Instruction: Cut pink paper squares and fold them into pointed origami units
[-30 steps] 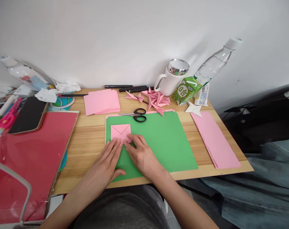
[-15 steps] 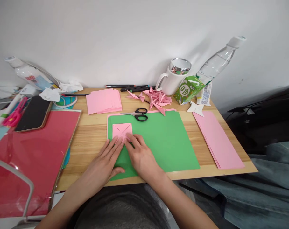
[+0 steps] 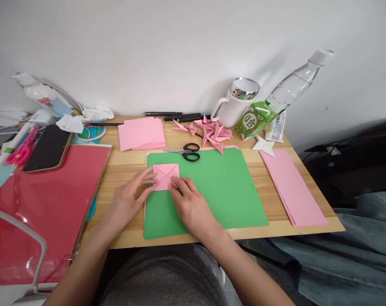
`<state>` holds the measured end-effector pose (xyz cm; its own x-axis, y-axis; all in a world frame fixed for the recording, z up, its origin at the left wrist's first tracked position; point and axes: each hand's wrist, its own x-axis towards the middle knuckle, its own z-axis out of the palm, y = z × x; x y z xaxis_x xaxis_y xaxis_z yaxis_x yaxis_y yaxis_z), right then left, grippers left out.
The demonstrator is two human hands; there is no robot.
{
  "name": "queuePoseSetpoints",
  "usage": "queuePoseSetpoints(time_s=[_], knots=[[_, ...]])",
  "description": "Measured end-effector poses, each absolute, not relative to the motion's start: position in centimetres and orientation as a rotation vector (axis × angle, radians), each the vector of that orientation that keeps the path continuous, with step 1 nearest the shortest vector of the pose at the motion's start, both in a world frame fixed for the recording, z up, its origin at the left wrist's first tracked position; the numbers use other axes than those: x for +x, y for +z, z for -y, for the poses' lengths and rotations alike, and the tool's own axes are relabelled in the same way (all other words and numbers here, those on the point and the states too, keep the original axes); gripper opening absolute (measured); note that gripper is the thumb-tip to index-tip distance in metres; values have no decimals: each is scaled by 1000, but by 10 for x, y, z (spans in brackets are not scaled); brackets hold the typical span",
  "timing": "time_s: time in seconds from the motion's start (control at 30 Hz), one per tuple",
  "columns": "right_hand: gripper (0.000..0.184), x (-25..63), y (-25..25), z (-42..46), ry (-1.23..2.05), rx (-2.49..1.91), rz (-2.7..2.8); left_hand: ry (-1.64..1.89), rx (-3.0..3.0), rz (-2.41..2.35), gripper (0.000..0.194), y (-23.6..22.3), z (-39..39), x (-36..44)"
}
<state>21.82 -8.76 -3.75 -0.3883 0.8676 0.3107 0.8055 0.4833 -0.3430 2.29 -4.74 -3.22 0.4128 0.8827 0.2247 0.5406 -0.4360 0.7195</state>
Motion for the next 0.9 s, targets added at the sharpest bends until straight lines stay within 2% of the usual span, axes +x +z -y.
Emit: queuePoseSetpoints(time_s=[0.27, 0.5, 0.77, 0.9], knots=[[30, 220, -43, 88, 213, -1377, 2266, 867, 2284, -1142, 31, -37, 43, 37], [31, 221, -45, 88, 228, -1377, 2253, 542, 2430, -1025, 47, -37, 45, 34], [45, 222, -46, 99, 245, -1368, 2210, 475, 2524, -1002, 46, -45, 47, 32], [42, 223, -46, 103, 209, -1412, 2197, 456, 2541, -1057, 44, -39, 48, 36]])
